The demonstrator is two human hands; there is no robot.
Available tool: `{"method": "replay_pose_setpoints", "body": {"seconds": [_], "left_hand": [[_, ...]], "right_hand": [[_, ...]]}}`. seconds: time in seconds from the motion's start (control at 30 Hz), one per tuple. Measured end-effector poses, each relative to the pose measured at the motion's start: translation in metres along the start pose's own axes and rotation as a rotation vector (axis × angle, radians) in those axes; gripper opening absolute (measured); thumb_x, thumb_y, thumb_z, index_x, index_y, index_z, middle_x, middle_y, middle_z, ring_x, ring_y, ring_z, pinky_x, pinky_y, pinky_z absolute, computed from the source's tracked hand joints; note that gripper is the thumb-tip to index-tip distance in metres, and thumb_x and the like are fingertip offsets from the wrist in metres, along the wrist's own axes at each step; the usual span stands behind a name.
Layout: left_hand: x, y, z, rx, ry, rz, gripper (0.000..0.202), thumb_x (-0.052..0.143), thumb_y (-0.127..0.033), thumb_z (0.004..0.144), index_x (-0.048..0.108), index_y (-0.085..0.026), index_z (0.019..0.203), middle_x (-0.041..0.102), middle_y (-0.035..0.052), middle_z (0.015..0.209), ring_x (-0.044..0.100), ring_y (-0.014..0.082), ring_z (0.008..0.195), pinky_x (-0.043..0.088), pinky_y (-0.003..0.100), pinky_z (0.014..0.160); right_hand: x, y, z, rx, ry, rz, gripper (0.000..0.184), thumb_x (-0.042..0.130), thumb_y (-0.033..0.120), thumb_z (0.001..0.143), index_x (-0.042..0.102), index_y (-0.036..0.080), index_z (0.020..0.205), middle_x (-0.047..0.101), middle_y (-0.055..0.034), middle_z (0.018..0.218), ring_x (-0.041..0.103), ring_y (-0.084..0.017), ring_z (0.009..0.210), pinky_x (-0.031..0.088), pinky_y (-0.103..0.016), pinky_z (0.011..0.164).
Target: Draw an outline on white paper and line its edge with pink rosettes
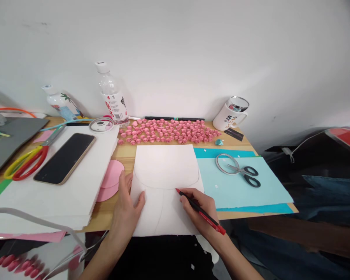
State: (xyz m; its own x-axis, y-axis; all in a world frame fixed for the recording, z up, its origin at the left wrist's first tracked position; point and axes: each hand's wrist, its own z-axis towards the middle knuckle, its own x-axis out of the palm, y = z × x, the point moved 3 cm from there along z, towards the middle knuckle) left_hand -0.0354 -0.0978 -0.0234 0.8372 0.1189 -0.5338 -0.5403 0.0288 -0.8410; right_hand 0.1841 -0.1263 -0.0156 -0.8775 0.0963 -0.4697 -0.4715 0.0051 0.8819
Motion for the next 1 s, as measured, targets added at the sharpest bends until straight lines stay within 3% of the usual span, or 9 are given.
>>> {"method": "replay_pose_setpoints", "body": {"seconds": [0.47,1.0], "left_hand": [[0.001,0.001,0.0,0.0,-0.006,-0.013,0.082,0.056,-0.022,0.081,0.005,-0.025,0.145,0.041,0.0146,0.141,0.04,0.0258,0.132,0.036,0.047,0.105],[0.002,0.001,0.0,0.01,-0.026,-0.032,0.084,0.056,-0.021,0.08,0.004,-0.024,0.145,0.04,0.0168,0.14,0.04,0.0269,0.132,0.035,0.05,0.105]], "right_hand": [[-0.002,0.003,-0.003,-0.049,0.032,-0.036,0.022,0.053,0.025,0.081,0.069,0.019,0.095,0.071,-0.0042,0.083,0.066,-0.015,0.067,0.054,-0.025,0.064],[-0.005,0.008,-0.021,-0.007,0.066,0.012,0.021,0.053,0.025,0.082,0.067,0.019,0.096,0.07,-0.0043,0.084,0.065,-0.016,0.071,0.053,-0.025,0.064]]}}
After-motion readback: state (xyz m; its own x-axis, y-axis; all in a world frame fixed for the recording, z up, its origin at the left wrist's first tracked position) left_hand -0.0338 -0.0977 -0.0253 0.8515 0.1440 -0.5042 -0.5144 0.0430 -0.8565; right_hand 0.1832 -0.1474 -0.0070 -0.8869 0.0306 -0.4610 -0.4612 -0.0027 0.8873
